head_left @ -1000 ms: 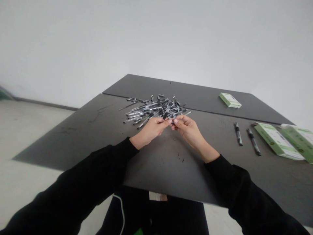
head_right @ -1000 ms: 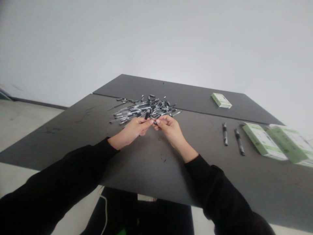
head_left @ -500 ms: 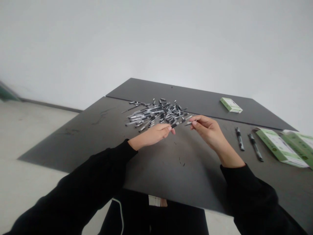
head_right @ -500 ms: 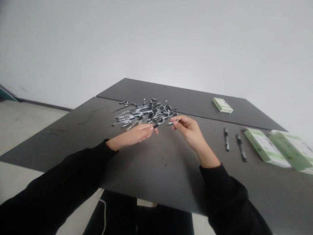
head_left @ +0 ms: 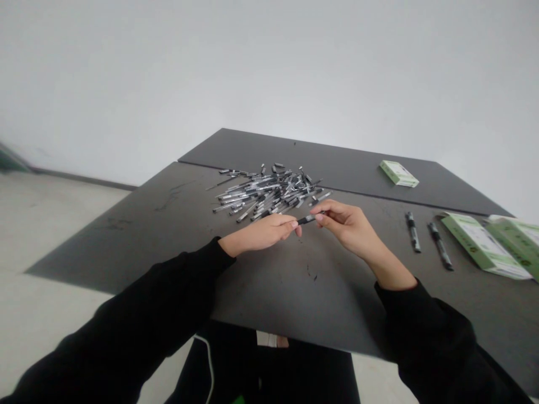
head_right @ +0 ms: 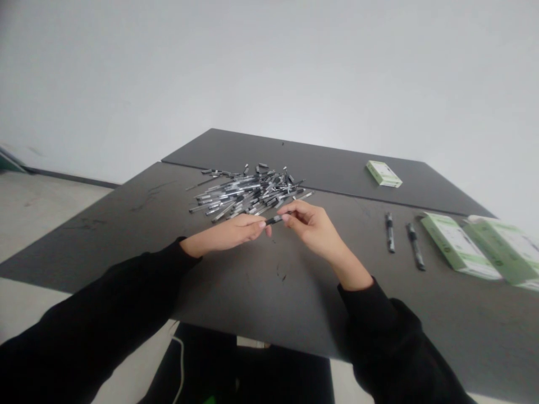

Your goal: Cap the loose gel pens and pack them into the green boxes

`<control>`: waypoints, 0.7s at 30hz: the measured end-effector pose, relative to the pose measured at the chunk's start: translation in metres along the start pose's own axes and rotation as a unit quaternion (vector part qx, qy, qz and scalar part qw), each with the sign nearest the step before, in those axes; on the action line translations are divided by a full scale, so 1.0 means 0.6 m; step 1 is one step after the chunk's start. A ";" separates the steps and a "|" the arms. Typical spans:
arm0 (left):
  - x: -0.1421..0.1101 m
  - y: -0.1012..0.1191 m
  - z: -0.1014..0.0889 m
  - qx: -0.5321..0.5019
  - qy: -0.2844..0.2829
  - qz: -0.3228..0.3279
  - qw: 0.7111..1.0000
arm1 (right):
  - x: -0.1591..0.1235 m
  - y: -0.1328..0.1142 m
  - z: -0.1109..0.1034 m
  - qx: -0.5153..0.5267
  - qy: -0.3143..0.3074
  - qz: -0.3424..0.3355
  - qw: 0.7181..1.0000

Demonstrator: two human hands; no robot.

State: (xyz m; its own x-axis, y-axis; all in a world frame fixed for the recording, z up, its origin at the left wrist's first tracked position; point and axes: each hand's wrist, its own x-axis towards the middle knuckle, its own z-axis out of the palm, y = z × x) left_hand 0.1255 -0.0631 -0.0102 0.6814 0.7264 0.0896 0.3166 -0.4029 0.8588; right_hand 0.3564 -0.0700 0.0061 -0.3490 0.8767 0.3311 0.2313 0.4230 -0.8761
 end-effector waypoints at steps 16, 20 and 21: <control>-0.002 0.002 -0.006 0.102 0.016 0.006 0.995 | -0.006 0.010 0.006 0.001 -0.030 -0.011 0.999; 0.001 -0.002 -0.006 0.109 0.010 0.007 0.994 | -0.004 0.011 -0.001 -0.007 -0.034 -0.012 0.999; 0.002 -0.001 -0.005 0.104 0.008 0.008 0.995 | -0.003 0.008 -0.004 -0.011 -0.036 -0.010 0.999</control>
State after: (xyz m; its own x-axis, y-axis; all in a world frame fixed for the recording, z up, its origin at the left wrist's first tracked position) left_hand 0.1242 -0.0605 -0.0092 0.6772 0.7272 0.1121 0.4361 -0.5194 0.7348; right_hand 0.3606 -0.0690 0.0020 -0.4186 0.8496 0.3209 0.2440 0.4455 -0.8614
